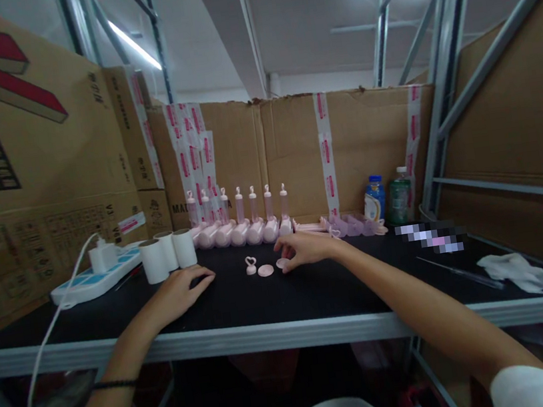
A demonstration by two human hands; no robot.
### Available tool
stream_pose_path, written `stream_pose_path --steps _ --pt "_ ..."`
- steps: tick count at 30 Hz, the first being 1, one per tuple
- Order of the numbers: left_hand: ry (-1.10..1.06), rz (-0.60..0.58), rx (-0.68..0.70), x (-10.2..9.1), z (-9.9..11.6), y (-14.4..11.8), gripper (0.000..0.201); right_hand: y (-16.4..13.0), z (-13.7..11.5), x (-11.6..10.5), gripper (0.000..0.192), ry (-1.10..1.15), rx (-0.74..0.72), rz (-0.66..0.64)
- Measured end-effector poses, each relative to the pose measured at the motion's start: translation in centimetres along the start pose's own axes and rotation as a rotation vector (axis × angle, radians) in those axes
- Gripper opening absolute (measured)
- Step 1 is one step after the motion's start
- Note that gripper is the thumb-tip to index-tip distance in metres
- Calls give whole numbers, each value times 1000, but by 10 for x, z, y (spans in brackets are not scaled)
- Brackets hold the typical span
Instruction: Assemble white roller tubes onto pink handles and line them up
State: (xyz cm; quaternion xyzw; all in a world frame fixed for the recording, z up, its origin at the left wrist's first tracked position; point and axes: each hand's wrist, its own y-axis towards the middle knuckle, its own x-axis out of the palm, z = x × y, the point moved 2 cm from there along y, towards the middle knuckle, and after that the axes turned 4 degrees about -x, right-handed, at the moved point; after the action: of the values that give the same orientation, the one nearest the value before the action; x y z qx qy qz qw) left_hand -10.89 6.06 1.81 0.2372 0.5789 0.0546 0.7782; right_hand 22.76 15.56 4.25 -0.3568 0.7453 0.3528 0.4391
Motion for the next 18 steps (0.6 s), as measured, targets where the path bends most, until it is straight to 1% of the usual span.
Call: stream_pose_path --steps 3,5,7,9,11,12,13,15,16,18 --pt "2 -2 -5 -1 1 1 45 1 -2 -4 64 20 -14 28" --pt "3 1 -8 -1 0 2 45 -1 -1 -18 59 13 -43 125" --pt "4 3 -10 -1 -1 3 46 -7 6 -44 49 5 -63 284" --pt "3 3 -10 0 -2 4 47 -16 20 -78 39 -19 -38 471" --pt "1 6 -10 0 -3 4 48 -29 38 -111 31 -131 38 645" --pt "0 8 -10 -1 -3 4 49 -35 48 -124 28 -216 109 697" --pt "0 9 -12 -1 -3 5 49 -41 59 -135 26 -302 195 710" --pt "-1 10 -17 -1 -3 5 49 -51 80 -145 22 -454 382 656" --pt "-2 12 -18 -2 -3 5 49 -56 90 -145 21 -494 453 623" --pt "-5 15 -19 -2 -3 5 49 -65 108 -137 17 -528 571 562"
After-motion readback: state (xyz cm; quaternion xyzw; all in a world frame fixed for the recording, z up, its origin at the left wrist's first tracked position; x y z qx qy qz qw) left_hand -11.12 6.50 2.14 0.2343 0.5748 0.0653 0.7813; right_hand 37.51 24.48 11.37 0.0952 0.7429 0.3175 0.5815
